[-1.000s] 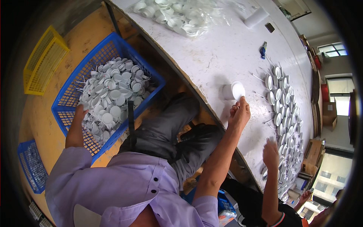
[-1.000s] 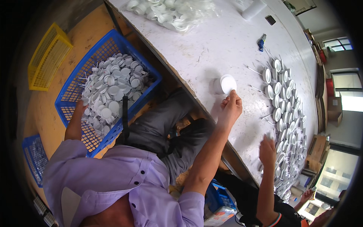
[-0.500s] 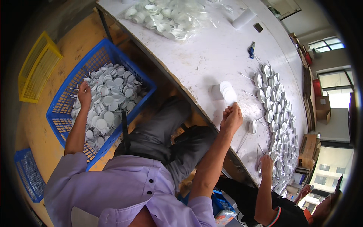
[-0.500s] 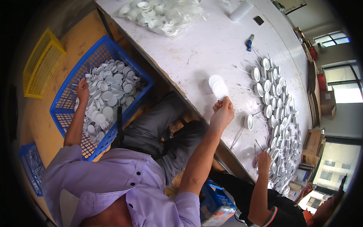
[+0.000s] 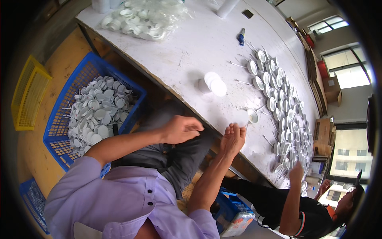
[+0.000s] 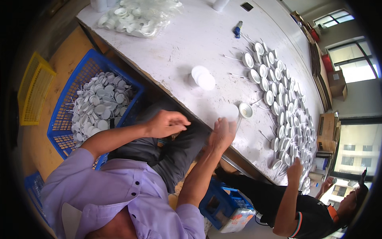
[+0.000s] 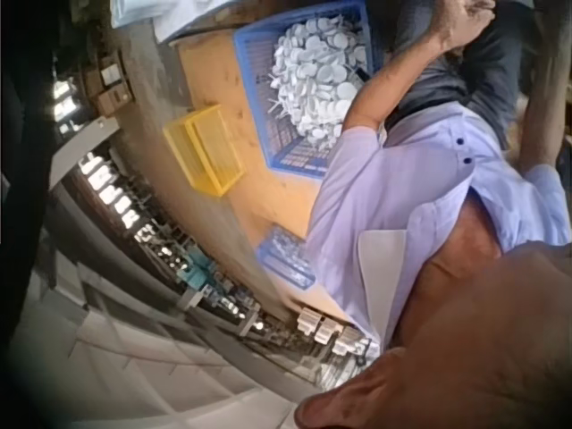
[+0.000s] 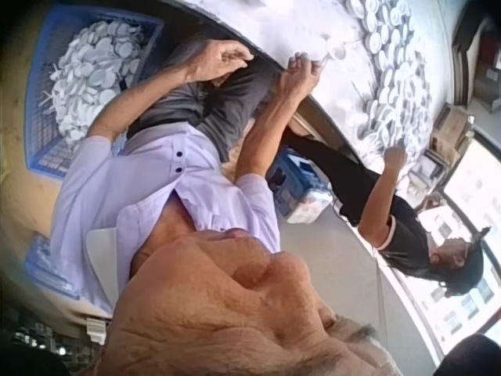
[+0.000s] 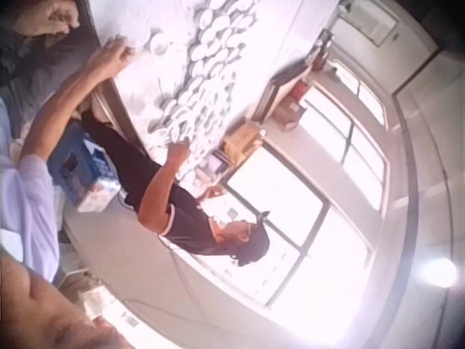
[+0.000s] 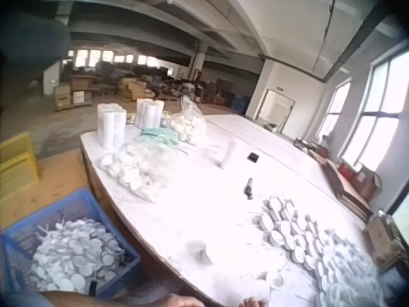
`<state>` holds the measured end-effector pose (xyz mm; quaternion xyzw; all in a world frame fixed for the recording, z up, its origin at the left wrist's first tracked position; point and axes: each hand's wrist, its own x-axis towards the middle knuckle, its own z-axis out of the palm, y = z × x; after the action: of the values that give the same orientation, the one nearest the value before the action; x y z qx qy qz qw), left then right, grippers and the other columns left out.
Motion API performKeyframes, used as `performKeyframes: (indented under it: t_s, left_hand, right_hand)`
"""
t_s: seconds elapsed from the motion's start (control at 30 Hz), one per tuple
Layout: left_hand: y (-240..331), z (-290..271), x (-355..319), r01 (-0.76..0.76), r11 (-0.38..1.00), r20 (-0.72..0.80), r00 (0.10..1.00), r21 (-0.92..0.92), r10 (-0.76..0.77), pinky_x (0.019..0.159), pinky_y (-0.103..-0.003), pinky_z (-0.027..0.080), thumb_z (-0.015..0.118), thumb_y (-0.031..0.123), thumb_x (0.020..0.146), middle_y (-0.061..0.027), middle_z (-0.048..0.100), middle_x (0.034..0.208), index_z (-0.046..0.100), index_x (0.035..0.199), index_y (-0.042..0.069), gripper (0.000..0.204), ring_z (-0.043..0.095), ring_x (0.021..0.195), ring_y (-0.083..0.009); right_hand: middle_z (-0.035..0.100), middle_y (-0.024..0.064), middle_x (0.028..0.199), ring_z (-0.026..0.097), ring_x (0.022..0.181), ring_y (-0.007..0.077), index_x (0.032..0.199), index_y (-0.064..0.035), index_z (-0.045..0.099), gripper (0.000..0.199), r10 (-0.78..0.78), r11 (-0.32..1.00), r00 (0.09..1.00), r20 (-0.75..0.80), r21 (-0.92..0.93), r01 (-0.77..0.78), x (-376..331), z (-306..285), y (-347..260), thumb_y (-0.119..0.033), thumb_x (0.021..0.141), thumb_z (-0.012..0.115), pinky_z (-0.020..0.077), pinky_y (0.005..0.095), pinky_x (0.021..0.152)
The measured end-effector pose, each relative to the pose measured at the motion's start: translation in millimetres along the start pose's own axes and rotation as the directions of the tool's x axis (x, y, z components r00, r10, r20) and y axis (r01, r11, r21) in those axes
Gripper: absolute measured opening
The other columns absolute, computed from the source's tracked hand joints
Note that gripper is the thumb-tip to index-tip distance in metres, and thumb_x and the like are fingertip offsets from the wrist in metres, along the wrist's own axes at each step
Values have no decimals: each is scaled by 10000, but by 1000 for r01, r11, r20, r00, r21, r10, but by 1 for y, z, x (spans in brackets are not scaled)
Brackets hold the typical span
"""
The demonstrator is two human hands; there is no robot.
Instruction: The person assembles circular components by hand, placing white paper inserts into white plastic housing units.
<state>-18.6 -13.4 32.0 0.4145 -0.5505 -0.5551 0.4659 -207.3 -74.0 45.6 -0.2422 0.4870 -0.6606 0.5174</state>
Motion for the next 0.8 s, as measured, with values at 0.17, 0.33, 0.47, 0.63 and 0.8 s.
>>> performKeyframes:
  t_s: [0.17,0.33,0.47,0.63,0.8]
  left_hand:
    - [-3,66,79,40,974,6,999,223,-42,813,-319,484,656,195,725,-196,626,956,566,1014,-10,366,618,912,-287]
    - [-27,115,144,-100,845,-166,962,525,217,935,-382,386,698,329,688,-296,466,1205,527,1037,-76,562,447,1165,-352]
    - [-12,134,173,57,669,-158,983,741,92,1022,-452,256,704,478,648,-296,274,1358,475,1131,-89,779,205,1310,-371]
    - [-17,151,189,82,571,-153,985,817,77,1032,-471,225,676,554,635,-278,294,1355,474,1149,-96,853,155,1329,-357]
    - [-25,140,180,-90,774,-140,964,627,225,1001,-400,316,730,432,641,-239,384,1314,409,1221,-57,823,336,1262,-316]
  right_hand:
    - [510,0,712,507,605,94,803,-102,464,110,-27,993,996,-83,111,36,-6,-66,-20,-86,865,553,394,201,487]
    - [507,4,685,503,575,93,827,-74,477,100,-20,998,994,-104,62,27,-6,-90,-23,-123,884,544,398,198,476]
    - [516,12,682,500,557,90,908,-41,508,83,-21,996,994,-104,83,30,-6,-104,-26,-118,889,534,401,188,469]
    - [515,17,672,498,550,89,986,-27,516,129,-71,996,985,-160,45,79,-9,-111,-33,-105,886,535,407,190,467]
    - [518,18,678,493,540,91,1000,-24,513,146,-116,993,972,-203,-3,118,-16,-104,-41,-101,879,544,403,191,462]
